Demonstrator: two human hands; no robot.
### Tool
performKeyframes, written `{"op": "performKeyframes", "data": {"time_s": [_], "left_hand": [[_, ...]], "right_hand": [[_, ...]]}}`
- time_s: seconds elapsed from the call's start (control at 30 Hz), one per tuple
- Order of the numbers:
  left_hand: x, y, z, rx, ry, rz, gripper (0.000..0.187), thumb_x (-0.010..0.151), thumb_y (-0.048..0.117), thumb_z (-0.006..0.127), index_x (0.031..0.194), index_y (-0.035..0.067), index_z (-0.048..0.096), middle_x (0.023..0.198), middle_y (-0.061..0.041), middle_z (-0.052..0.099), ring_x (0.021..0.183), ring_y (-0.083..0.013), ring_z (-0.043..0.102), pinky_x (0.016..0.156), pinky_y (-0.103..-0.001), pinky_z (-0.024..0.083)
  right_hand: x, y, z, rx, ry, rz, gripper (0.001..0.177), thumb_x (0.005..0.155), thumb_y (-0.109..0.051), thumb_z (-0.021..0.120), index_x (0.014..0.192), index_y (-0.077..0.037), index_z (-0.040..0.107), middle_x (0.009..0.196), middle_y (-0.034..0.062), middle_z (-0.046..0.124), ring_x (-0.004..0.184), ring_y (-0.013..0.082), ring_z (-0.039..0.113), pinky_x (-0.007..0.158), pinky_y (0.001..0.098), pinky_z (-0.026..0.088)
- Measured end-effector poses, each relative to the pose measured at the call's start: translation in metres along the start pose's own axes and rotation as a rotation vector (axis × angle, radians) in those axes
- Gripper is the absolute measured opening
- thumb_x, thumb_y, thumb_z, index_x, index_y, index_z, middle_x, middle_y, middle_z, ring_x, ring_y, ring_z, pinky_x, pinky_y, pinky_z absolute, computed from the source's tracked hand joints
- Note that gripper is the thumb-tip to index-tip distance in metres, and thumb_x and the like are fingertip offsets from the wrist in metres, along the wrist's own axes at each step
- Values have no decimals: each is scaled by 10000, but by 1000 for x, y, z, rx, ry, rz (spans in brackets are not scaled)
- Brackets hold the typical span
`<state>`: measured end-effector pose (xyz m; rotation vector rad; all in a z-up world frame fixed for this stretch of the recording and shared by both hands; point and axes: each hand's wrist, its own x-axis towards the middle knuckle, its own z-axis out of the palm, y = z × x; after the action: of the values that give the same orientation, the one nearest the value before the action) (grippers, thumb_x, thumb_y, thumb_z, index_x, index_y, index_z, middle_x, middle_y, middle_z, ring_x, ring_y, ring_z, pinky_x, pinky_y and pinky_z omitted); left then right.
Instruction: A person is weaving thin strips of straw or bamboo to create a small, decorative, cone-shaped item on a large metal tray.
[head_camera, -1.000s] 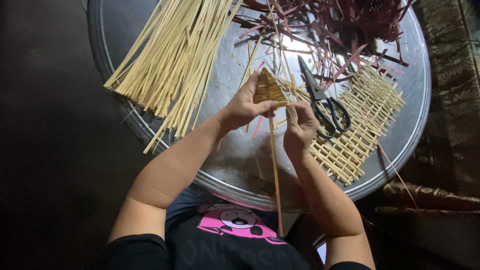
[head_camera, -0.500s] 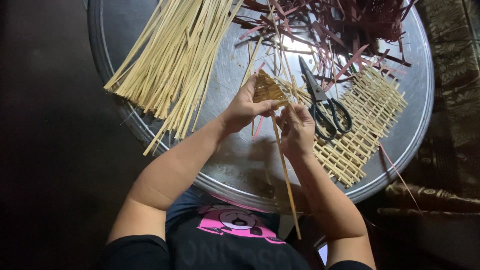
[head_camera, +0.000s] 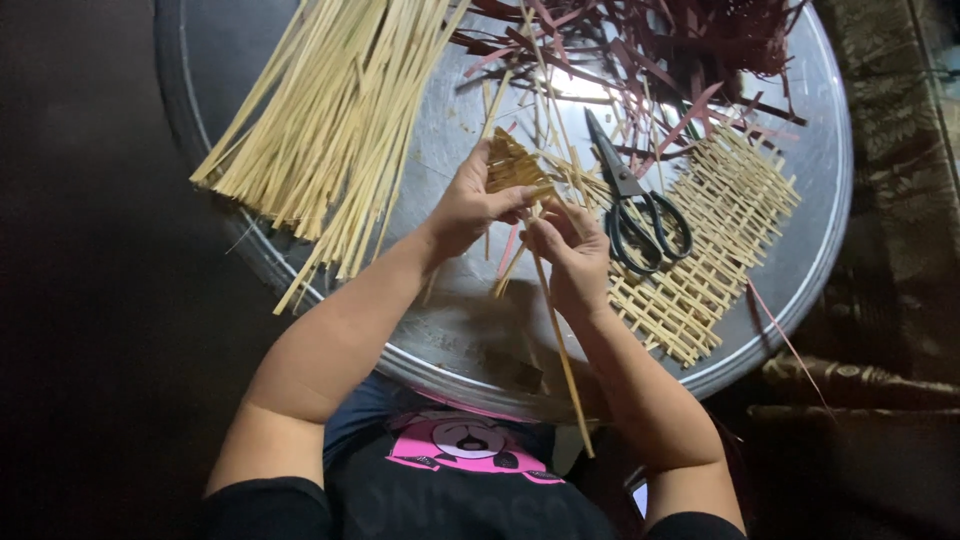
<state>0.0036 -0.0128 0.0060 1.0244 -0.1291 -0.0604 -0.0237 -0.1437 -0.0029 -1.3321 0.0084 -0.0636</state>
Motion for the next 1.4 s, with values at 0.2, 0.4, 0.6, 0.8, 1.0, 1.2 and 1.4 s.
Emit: {"op": "performKeyframes", "data": {"time_s": [0.2,0.4,0.6,0.8,1.0,1.2,1.4], "left_hand": [[4,3,-6,49,-42,7,346,710,89,679,960,92,440,635,-91,586,513,-155,607,407,-202,512],[5,-2,-12,104,-81,94,364,724,58,663,992,65,417,634,-120,591,511,-173,609,407,-225,508],[3,-4,-7,74,-69,158,364,719,58,661,991,83,421,638,-126,597,509,-175,608,397,-223,506],[1,0,-9,96,-68,146,340,729,77,652,986,99,430,643,-113,591,504,-162,595,399,-217,500],[8,-18,-13,8,-58,202,392,708,68,661,1007,133,417,653,-115,586,483,-170,589,366,-217,495],[0,-7,-8,93,-10,191,329,728,94,633,990,125,436,652,-92,598,510,-143,598,434,-218,519],[1,-11,-9,108,-8,177,355,730,99,636,1013,135,425,663,-87,598,520,-139,597,459,-226,524]], "right_hand": [[11,12,-19,-116,-108,-130,250,712,1,672,945,19,584,659,147,570,537,192,586,533,325,537],[13,1,-28,-74,-136,18,278,671,11,697,930,45,600,655,160,579,522,223,606,447,287,517],[18,6,-34,43,-133,208,274,684,28,668,948,17,593,652,167,577,511,234,609,419,263,497],[17,0,-29,109,-103,290,251,689,47,642,928,-16,601,649,151,536,520,198,531,449,240,435],[8,-10,-19,106,-39,315,290,694,39,633,974,21,559,680,152,527,532,190,515,465,233,404],[13,-2,-17,173,-56,253,221,710,58,618,926,43,573,643,176,540,490,175,510,453,249,426],[4,-6,-8,192,-57,248,188,727,36,621,908,50,573,658,167,564,532,147,548,514,220,453]]}}
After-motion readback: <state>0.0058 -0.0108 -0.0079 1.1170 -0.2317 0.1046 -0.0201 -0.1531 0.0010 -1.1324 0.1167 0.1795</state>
